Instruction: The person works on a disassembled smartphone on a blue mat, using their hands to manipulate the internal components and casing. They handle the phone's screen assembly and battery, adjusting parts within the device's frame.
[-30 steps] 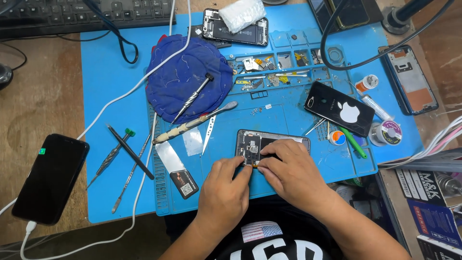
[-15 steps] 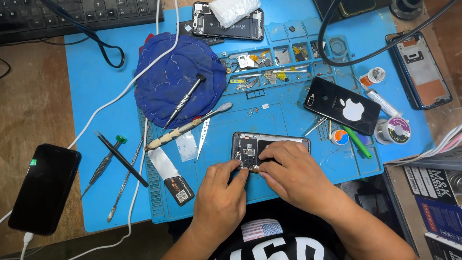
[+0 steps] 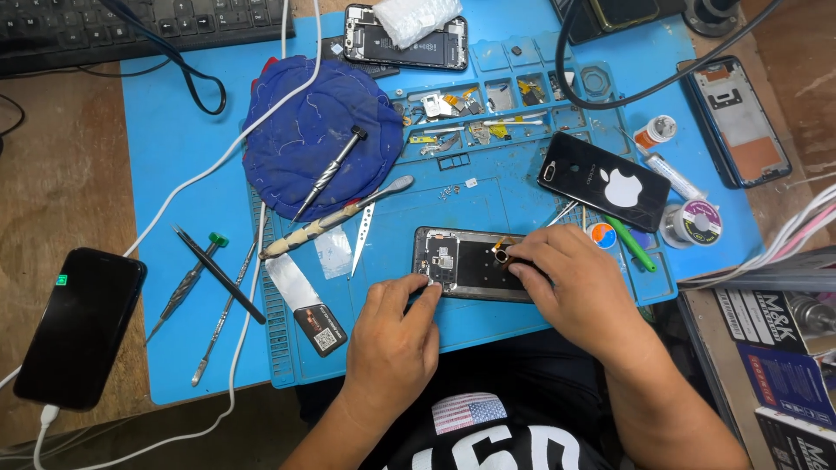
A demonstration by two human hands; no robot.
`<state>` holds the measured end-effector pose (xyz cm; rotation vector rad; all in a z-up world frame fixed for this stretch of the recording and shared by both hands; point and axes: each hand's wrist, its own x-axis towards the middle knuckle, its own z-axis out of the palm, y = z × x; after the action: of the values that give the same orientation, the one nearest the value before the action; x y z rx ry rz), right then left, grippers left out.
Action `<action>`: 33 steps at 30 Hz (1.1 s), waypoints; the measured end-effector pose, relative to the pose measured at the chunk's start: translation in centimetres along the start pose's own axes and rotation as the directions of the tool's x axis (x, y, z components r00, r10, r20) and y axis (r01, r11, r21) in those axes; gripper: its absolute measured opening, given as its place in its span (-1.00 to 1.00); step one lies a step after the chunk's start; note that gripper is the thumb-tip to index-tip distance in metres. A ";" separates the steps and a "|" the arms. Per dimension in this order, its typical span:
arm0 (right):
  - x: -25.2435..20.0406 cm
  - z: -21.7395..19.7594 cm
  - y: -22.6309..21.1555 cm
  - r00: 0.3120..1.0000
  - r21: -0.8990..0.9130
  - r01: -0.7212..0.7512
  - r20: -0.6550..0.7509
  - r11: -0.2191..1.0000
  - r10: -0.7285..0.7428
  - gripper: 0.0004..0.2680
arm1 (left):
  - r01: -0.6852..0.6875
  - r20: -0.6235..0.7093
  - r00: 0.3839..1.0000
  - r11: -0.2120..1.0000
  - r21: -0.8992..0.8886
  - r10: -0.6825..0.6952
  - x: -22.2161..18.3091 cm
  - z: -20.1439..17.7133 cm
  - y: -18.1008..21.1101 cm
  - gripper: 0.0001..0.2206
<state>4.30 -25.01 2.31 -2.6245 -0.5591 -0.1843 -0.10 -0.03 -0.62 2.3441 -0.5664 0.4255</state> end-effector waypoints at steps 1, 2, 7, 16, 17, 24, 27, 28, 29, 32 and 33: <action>-0.5 0.1 0.1 1.000 -0.005 -0.008 -0.003 1.000 0.008 -0.85 | -0.006 0.003 1.000 1.000 -0.006 0.007 -0.1 0.0 -0.1 -0.68; -0.9 0.2 0.3 0.999 0.027 0.001 -0.048 1.000 0.000 -0.85 | -0.002 0.004 1.000 1.000 -0.001 0.002 -0.1 0.1 -0.1 -0.67; -1.5 -0.1 0.2 0.989 0.072 -0.030 -0.140 0.997 0.040 -0.87 | 0.013 0.009 1.000 1.000 0.015 -0.013 -0.1 0.3 0.1 -0.67; 2.7 -0.7 0.2 0.934 -0.008 -0.285 0.222 0.958 0.280 -0.75 | 0.003 -0.032 0.999 0.999 0.035 -0.002 -0.3 0.3 0.2 -0.68; 3.0 -0.8 0.3 0.927 0.044 -0.296 0.255 0.954 0.276 -0.83 | 0.005 -0.022 1.000 1.000 0.028 -0.004 -0.3 0.2 0.2 -0.68; 2.5 -1.9 -0.2 0.924 0.003 -0.324 0.218 0.946 0.316 -0.78 | -0.002 -0.034 0.999 1.000 0.020 0.002 -0.6 0.2 0.2 -0.69; 1.3 -0.9 -0.9 0.925 -0.044 -0.330 0.183 0.943 0.333 -0.75 | -0.003 -0.031 1.000 1.000 0.021 0.004 -0.5 0.2 0.3 -0.68; 0.9 0.0 -0.7 0.925 -0.047 -0.332 0.181 0.942 0.335 -0.75 | -0.006 -0.032 0.999 1.000 0.018 0.006 -0.4 0.2 0.3 -0.68; 0.5 0.9 -0.5 0.960 -0.035 -0.258 0.103 0.965 0.261 -0.77 | -0.009 -0.040 0.999 1.000 0.023 0.010 -0.4 0.2 0.3 -0.69; 0.0 2.1 -0.7 0.983 -0.008 -0.181 0.019 0.983 0.182 -0.81 | -0.015 -0.053 0.998 1.000 0.023 0.016 -0.3 0.3 0.4 -0.69; 0.0 2.4 -1.0 0.984 0.020 -0.178 0.015 0.984 0.178 -0.83 | -0.015 -0.057 0.998 1.000 0.023 0.016 -0.4 0.2 0.4 -0.69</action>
<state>3.93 -23.13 0.60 -2.6397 -0.3265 -0.1039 -0.57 -0.32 -0.69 2.3420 -0.5558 0.5066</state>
